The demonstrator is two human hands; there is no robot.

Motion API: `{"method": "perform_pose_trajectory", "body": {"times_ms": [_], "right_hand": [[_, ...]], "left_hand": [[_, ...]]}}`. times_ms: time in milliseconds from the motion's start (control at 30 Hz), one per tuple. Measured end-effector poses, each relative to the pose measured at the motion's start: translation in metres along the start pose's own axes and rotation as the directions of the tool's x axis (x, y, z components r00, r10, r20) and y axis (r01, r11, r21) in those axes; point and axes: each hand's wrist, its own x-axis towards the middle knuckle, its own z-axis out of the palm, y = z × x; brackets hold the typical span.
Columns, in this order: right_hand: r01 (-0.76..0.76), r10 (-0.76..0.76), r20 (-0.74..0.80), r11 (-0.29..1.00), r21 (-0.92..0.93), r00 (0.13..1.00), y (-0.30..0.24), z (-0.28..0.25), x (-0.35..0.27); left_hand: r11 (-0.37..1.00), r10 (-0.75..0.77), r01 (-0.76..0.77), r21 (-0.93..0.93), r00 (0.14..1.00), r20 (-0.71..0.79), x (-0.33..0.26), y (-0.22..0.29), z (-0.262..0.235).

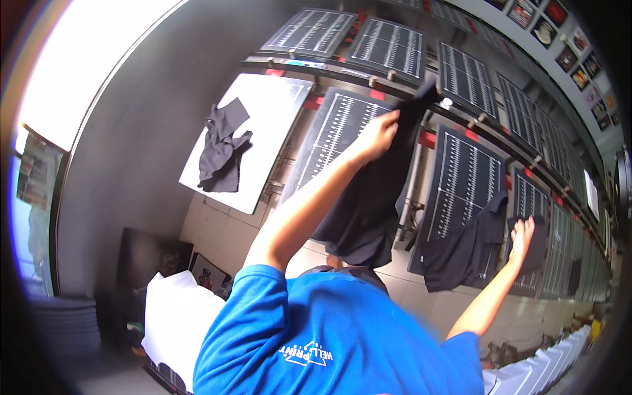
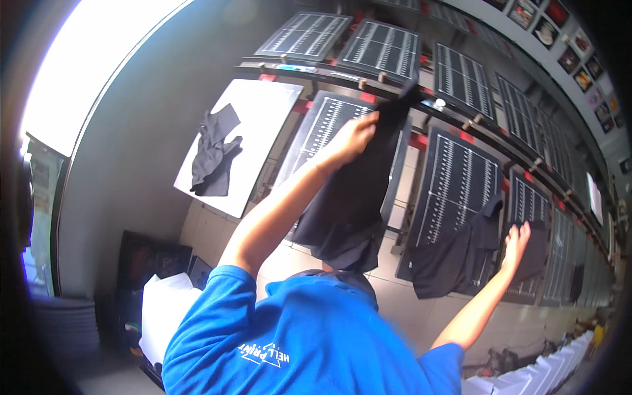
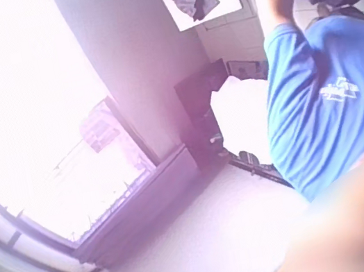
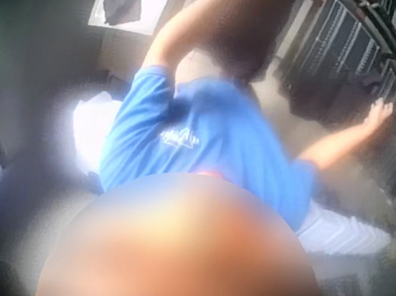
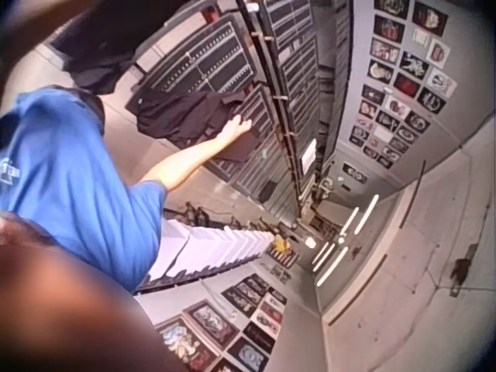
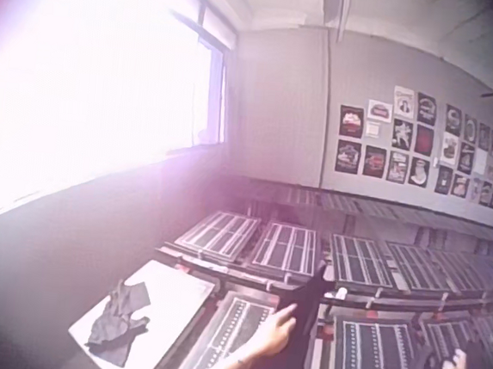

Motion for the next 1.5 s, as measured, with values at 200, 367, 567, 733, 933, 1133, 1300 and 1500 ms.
{"method": "perform_pose_trajectory", "body": {"times_ms": [200,367,567,733,933,1133,1300,1500], "right_hand": [[-0.249,0.238,0.080,0.951,0.183,0.968,0.076,0.047,-0.117],[-0.321,0.250,0.300,0.923,0.214,0.921,0.045,0.170,-0.231],[-0.181,0.040,0.813,0.980,0.082,0.582,-0.067,0.441,-0.405],[0.121,-0.044,0.917,0.993,-0.004,0.397,-0.101,0.630,-0.528],[0.297,-0.052,0.811,0.943,-0.153,0.583,-0.098,0.727,-0.566],[0.804,-0.585,0.743,0.584,0.109,0.324,-0.211,0.726,-0.580],[0.435,-0.302,0.906,0.887,0.154,0.296,-0.265,0.730,-0.545],[0.410,0.009,0.828,0.866,-0.286,0.560,-0.106,0.714,-0.569]], "left_hand": [[0.765,-0.455,0.496,0.409,0.868,-0.202,-0.197,-0.137,-0.142],[0.384,-0.488,0.650,0.656,0.745,-0.454,-0.275,-0.189,-0.246],[0.688,-0.444,0.494,0.532,0.866,-0.229,-0.287,-0.258,-0.297],[0.820,-0.530,0.529,0.218,0.846,-0.057,-0.283,-0.260,-0.332],[0.802,-0.569,0.529,0.276,0.817,0.088,-0.268,-0.283,-0.345],[0.934,-0.227,0.247,-0.257,0.968,0.106,-0.210,-0.235,-0.446],[0.896,-0.425,0.426,-0.123,0.904,0.033,-0.164,-0.213,-0.488],[0.907,-0.398,0.283,0.312,0.820,0.412,-0.243,-0.255,-0.408]]}}
